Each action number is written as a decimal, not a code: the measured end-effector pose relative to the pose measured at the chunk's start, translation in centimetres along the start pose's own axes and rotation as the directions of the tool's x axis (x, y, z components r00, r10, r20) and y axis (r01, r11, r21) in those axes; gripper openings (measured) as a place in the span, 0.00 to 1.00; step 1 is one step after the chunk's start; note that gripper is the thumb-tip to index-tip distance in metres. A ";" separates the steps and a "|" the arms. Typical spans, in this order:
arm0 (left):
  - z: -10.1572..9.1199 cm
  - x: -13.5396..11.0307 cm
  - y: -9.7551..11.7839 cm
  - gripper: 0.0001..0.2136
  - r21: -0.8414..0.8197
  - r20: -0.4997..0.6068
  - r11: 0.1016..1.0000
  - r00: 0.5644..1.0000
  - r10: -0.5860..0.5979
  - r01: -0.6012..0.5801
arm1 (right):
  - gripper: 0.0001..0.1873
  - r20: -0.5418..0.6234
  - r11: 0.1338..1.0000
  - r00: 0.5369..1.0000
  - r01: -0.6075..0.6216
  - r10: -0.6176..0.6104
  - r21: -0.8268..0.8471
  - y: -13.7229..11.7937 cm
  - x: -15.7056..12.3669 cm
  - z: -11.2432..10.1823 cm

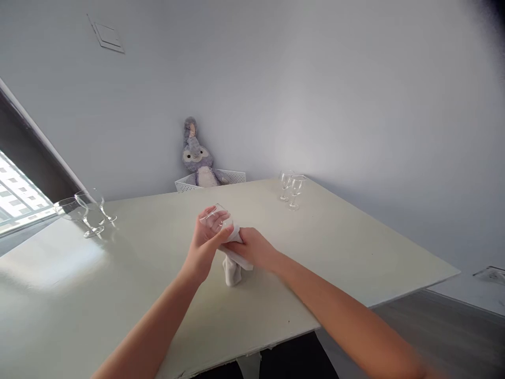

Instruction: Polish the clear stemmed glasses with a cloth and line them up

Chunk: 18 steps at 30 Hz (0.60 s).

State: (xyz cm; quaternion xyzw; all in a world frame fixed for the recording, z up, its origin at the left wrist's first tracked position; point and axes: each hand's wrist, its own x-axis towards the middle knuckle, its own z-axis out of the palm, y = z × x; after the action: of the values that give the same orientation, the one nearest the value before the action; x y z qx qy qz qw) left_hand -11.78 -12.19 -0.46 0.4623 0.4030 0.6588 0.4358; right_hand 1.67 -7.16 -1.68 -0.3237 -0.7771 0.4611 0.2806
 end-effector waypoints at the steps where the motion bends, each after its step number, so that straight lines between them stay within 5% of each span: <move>1: 0.2 0.0 -0.2 0.25 0.010 -0.043 0.999 0.998 0.037 -0.037 | 0.10 -0.075 0.998 0.997 -0.007 0.002 -0.060 -0.1 0.1 0.4; 3: 0.3 0.1 -0.4 0.26 0.009 -0.069 0.996 0.994 0.085 -0.085 | 0.10 -0.135 0.997 0.991 -0.016 0.005 -0.079 -0.2 0.2 0.8; 6: -0.6 0.4 0.0 0.26 -0.018 0.054 0.999 0.998 0.041 -0.040 | 0.10 -0.063 0.999 0.998 0.005 -0.007 -0.038 -0.4 0.1 0.8; 9: -2.2 0.6 0.7 0.26 -0.060 0.296 0.995 0.953 -0.055 0.076 | 0.13 0.174 0.989 0.984 0.014 -0.040 0.148 -0.4 -0.2 0.2; 12: -3.2 0.6 1.1 0.29 -0.120 0.456 0.986 0.889 -0.050 0.117 | 0.16 0.383 0.907 0.917 -0.063 -0.112 0.417 -0.4 -0.5 -0.2; 14: -3.2 0.6 1.0 0.28 -0.121 0.444 0.986 0.895 -0.050 0.115 | 0.16 0.372 0.889 0.919 -0.060 -0.128 0.453 -0.4 -0.5 -0.1; 18: -2.2 0.7 0.3 0.27 -0.085 0.306 0.992 0.950 -0.063 0.093 | 0.12 0.130 0.984 0.990 0.035 -0.058 0.176 -0.2 -0.3 0.5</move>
State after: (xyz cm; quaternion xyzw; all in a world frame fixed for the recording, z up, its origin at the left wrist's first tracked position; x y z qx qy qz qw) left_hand -14.08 -11.93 -0.52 0.5196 0.3165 0.5813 0.5403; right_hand 1.48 -7.75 -1.70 -0.2478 -0.7585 0.5412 0.2653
